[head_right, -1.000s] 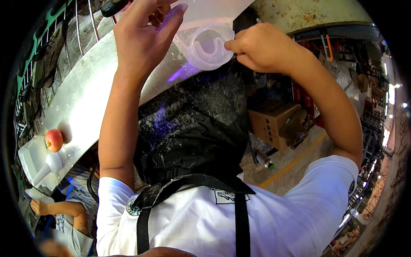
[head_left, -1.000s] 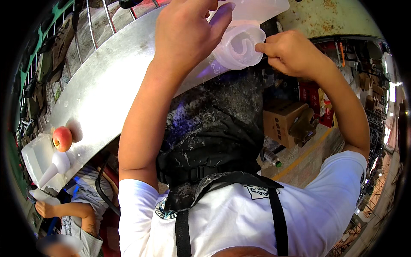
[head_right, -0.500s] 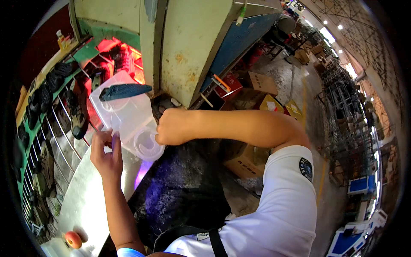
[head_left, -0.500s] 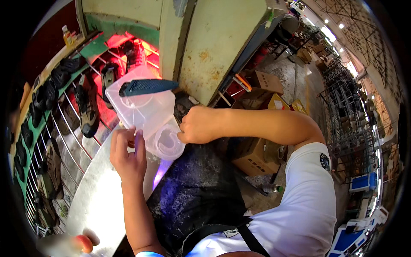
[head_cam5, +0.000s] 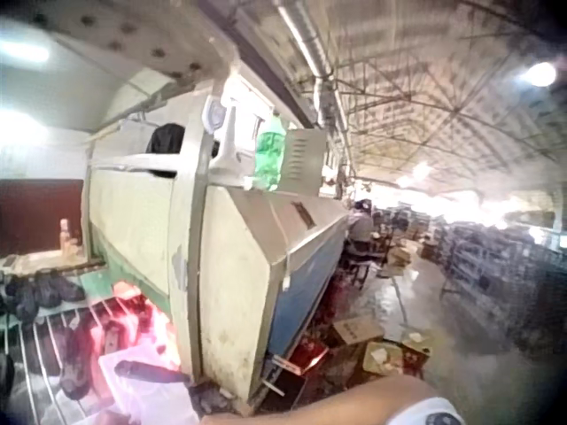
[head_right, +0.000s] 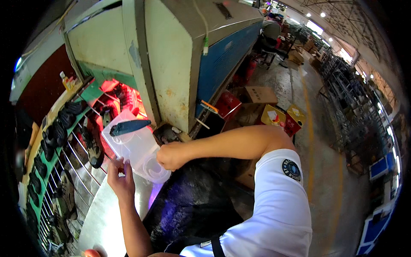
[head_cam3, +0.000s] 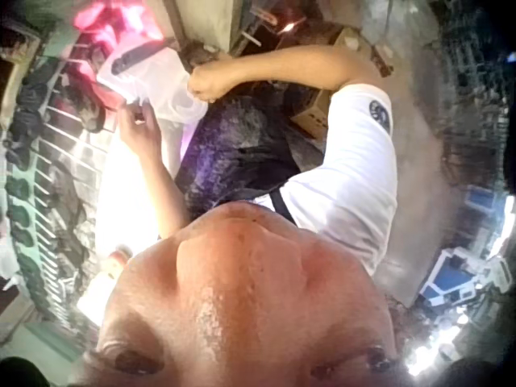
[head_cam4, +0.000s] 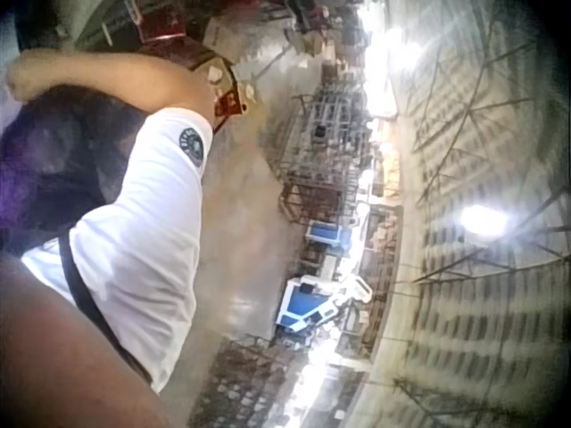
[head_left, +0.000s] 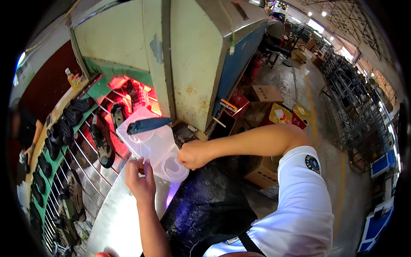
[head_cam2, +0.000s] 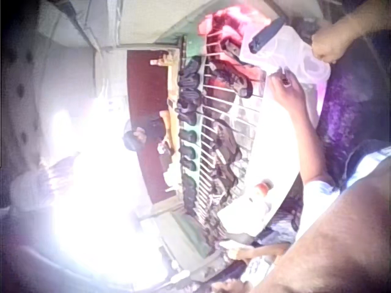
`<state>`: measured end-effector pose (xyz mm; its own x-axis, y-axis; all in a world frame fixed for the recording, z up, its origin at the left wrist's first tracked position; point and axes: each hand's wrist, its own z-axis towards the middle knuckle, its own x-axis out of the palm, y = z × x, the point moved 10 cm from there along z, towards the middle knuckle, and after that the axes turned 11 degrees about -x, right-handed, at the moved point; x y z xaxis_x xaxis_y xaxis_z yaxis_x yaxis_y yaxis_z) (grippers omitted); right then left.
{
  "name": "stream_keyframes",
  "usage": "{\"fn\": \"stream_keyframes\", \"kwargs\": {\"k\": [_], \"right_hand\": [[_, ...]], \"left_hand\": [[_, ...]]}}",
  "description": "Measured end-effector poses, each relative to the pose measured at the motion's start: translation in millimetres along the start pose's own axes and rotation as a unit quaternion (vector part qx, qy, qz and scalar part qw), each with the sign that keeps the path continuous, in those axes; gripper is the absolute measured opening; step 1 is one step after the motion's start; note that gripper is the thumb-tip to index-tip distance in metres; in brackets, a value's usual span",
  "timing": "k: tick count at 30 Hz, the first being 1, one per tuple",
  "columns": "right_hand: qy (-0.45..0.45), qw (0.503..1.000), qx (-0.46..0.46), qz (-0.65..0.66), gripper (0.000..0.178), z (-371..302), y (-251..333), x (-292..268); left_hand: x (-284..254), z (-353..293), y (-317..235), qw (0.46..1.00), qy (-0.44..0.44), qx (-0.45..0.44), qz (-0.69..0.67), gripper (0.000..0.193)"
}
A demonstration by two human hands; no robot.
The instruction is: The person applies adhesive to the edges and soles of several shoes using a brush, dipping the brush into a plastic container, pours liquid into the container from a bottle, and then places the shoes onto a metal rack.
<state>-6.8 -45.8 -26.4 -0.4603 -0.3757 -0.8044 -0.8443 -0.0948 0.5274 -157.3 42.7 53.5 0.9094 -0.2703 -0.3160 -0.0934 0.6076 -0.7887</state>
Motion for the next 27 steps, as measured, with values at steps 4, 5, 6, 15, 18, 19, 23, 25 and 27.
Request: {"fn": "stream_keyframes", "kwargs": {"k": [4, 5, 6, 15, 18, 19, 23, 25, 27], "right_hand": [[-0.108, 0.983, -0.053, -0.136, 0.016, -10.4, 14.2, -3.1], [-0.099, 0.979, -0.057, -0.171, 0.016, -13.1, 21.2, -5.1], [-0.092, 0.972, -0.068, -0.207, 0.015, -11.1, 31.7, -7.3], [-0.287, 0.816, -0.244, -0.439, 0.013, -39.0, 77.8, -1.8], [-0.239, 0.849, -0.215, -0.419, 0.012, -28.2, 63.4, 7.3], [-0.235, 0.854, -0.206, -0.415, 0.011, -25.7, 61.5, 9.0], [-0.222, 0.883, -0.162, -0.380, 0.009, -17.9, 56.1, 7.8], [-0.213, 0.904, -0.140, -0.343, 0.008, -16.2, 54.3, 6.0], [-0.203, 0.925, -0.124, -0.295, 0.007, -13.8, 51.7, 3.5]], "left_hand": [[4.1, -2.4, -0.5, 1.000, 0.002, -0.007, 0.023, 0.015], [4.8, -1.6, 2.5, 1.000, -0.001, 0.008, 0.023, 0.015], [-0.4, -0.3, 1.4, 0.999, -0.009, 0.025, 0.029, 0.015], [-1.2, -2.9, -11.1, 0.997, -0.009, 0.033, 0.065, 0.010], [-1.6, -4.4, -15.4, 0.997, -0.012, 0.044, 0.065, 0.009], [-1.6, -4.3, -14.3, 0.997, -0.011, 0.040, 0.065, 0.010], [-2.1, -3.9, -11.8, 0.997, -0.006, 0.031, 0.069, 0.010], [-2.2, -4.6, -11.3, 0.998, -0.007, 0.022, 0.066, 0.010], [-2.0, -4.7, -11.3, 0.998, -0.009, 0.019, 0.059, 0.010]]}}
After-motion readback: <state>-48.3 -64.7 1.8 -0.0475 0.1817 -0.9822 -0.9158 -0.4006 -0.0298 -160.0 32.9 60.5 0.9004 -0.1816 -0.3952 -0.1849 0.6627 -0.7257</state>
